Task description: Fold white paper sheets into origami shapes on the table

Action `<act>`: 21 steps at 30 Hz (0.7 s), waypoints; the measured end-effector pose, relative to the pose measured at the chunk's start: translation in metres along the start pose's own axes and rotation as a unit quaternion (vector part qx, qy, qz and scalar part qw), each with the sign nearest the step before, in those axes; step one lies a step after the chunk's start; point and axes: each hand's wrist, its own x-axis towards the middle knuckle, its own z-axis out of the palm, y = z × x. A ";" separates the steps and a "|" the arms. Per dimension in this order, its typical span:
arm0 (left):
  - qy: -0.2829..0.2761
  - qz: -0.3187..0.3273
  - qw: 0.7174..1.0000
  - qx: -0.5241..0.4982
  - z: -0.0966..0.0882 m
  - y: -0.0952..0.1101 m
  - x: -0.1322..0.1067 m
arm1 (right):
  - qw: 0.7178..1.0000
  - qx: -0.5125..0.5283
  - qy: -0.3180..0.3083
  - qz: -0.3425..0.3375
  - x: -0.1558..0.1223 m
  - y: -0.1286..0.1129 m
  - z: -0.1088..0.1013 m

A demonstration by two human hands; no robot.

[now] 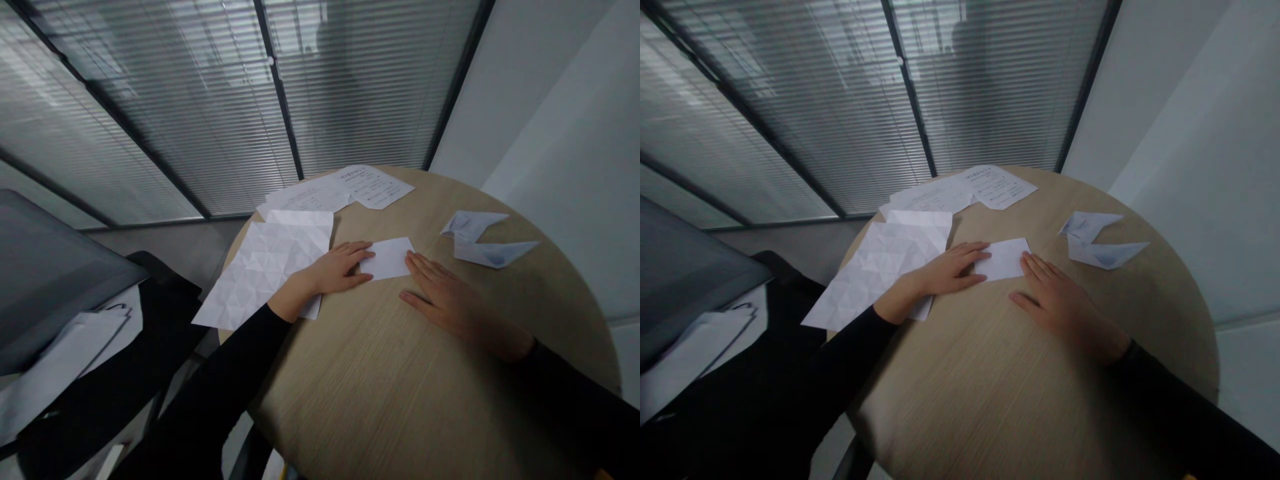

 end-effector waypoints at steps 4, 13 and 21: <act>-0.030 -0.007 1.000 -0.003 0.000 -0.003 -0.002 | 1.000 -0.011 0.021 0.005 0.005 0.003 0.002; -0.028 0.002 1.000 -0.005 -0.003 -0.001 -0.001 | 0.999 0.015 -0.023 -0.045 0.020 -0.003 0.006; 0.029 0.008 0.999 0.041 -0.006 0.004 0.004 | 1.000 0.009 0.000 -0.014 0.034 0.011 0.006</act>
